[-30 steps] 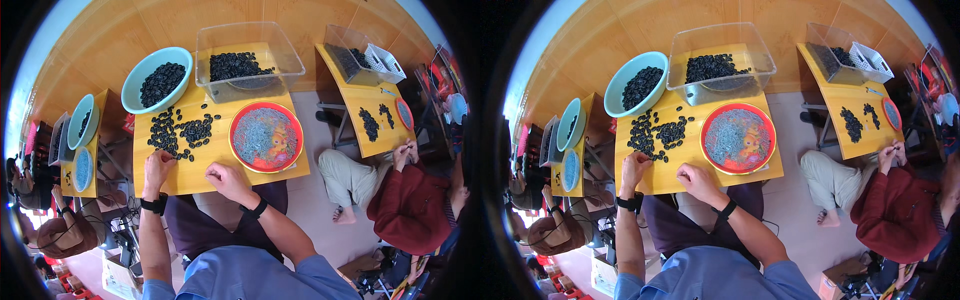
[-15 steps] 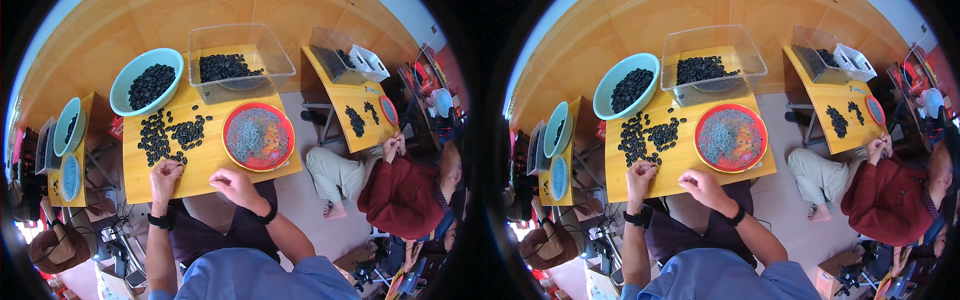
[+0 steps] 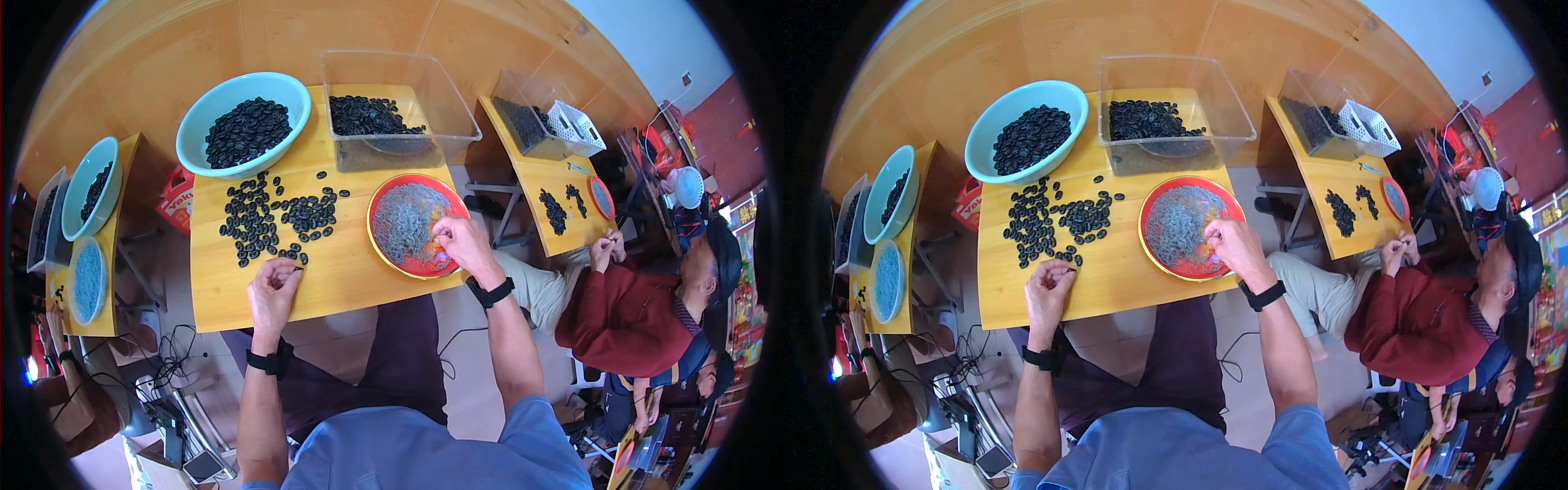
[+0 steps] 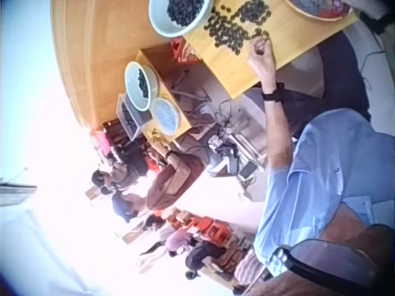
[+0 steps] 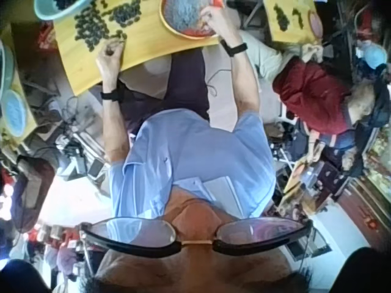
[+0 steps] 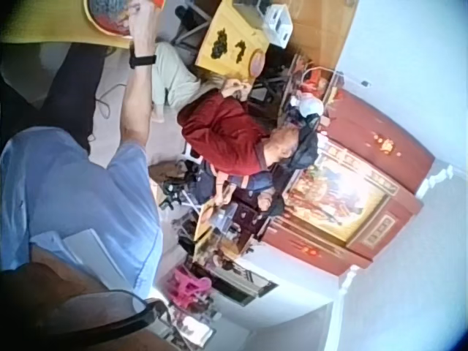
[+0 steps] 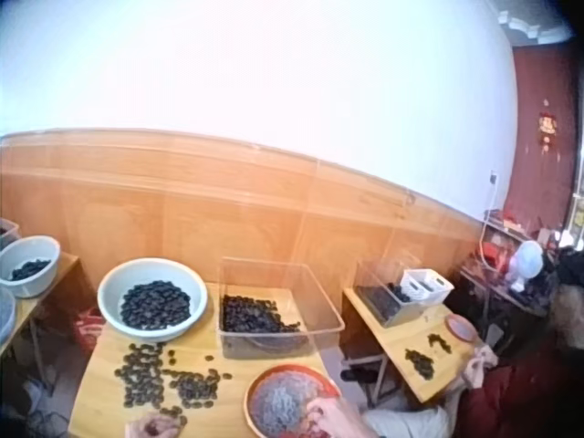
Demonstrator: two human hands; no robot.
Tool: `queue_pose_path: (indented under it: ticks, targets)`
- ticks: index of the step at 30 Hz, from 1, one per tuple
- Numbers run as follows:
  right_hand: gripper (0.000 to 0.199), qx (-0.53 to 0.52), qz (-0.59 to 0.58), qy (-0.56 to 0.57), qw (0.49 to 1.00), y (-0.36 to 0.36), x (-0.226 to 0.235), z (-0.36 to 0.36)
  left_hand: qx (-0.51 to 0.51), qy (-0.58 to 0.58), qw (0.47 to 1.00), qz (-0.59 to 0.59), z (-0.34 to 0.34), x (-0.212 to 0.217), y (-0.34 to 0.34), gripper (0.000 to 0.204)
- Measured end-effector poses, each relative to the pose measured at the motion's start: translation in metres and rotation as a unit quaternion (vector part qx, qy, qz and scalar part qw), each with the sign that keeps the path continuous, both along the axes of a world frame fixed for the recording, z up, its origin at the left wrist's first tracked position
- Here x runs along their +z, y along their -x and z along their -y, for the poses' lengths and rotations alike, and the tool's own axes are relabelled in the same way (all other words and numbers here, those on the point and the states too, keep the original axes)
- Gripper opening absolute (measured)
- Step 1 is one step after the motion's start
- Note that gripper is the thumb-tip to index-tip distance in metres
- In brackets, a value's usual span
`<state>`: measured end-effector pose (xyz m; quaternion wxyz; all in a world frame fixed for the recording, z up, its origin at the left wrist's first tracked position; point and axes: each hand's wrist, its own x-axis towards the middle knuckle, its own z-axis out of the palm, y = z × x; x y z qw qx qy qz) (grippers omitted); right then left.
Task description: Manually sorting and inspecting small black objects and placing small components at a workspace table.
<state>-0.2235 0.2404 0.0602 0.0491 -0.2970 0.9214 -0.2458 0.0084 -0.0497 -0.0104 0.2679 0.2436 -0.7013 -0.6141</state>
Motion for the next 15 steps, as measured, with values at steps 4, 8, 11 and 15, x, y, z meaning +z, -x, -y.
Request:
queue_pose_path:
  ticks: [4,8,11,15]
  targets:
    - [0.010,0.020,-0.047,-0.071,0.996,0.0023,-0.0054,0.0031,-0.013,0.009,0.999,0.040,0.0017,-0.0022,-0.0029,0.016]
    - [0.010,0.007,-0.023,-0.088,0.996,0.0013,-0.0025,0.0041,-0.030,0.032,0.998,0.038,-0.0002,0.0006,-0.0031,0.013]
    - [0.008,0.002,-0.006,-0.110,0.994,-0.0003,-0.0002,0.0031,-0.032,0.051,0.998,0.018,0.0001,0.0008,-0.0031,0.013]
    - [0.005,-0.012,-0.054,-0.006,0.998,-0.0065,0.0019,-0.0014,-0.025,0.071,0.997,0.017,0.0034,0.0044,-0.0061,0.013]
